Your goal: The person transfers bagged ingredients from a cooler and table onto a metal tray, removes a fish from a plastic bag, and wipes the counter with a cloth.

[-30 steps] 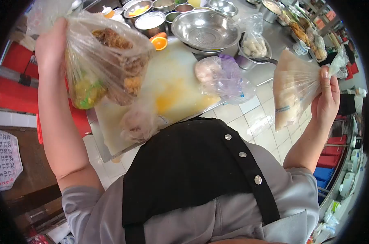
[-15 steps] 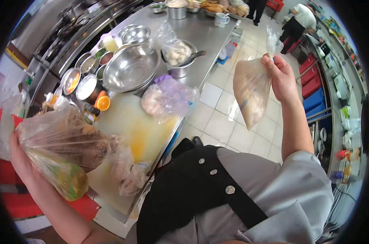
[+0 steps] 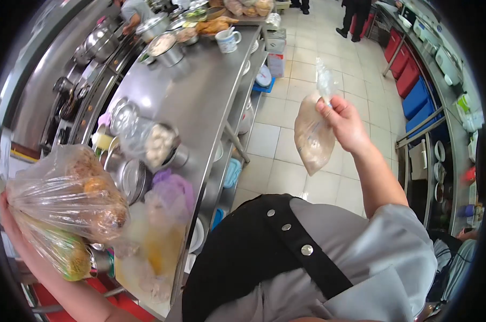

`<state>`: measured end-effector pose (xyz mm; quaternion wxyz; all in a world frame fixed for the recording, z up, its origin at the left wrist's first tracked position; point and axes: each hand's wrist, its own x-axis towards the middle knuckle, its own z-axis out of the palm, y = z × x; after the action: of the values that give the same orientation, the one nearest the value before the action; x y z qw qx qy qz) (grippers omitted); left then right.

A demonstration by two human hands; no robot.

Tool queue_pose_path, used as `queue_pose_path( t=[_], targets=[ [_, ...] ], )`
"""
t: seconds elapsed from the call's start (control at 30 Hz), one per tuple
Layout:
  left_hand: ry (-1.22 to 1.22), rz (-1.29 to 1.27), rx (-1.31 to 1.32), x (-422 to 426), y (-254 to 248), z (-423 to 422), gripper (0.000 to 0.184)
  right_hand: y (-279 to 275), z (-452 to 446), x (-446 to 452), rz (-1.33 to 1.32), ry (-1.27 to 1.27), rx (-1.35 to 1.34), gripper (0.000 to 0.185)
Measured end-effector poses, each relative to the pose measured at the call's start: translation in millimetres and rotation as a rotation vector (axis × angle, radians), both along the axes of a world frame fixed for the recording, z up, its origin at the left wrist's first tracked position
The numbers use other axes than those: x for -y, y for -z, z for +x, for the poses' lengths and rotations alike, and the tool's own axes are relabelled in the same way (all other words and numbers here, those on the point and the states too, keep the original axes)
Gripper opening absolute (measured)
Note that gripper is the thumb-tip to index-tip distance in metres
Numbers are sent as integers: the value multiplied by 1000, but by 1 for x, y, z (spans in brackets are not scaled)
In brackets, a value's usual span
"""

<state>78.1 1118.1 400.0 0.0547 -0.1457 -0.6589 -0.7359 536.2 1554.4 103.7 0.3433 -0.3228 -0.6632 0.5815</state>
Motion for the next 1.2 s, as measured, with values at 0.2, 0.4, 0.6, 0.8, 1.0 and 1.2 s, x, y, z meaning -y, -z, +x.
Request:
queue_pose_path(
  t=[0.2, 0.4, 0.6, 0.8, 1.0, 1.2],
  targets=[
    [231, -12, -10, -196, -12, -4, 21, 23, 49, -97, -67, 46, 114, 15],
    [535, -20, 77, -398, 7, -32, 20, 23, 60, -165, 47, 200, 259, 18],
    [763, -21, 142, -563, 29, -74, 20, 13, 53, -227, 50, 414, 291, 20],
    [887, -50, 176, -697, 33, -121, 19, -1, 53, -288, 21, 618, -1, 18],
    [899, -118, 131, -841, 59, -136, 18, 14, 64, -357, -44, 712, -27, 15],
    [937, -307, 215, -953, 97, -151, 11, 42, 66, -465, -90, 620, -4, 15]
  ],
)
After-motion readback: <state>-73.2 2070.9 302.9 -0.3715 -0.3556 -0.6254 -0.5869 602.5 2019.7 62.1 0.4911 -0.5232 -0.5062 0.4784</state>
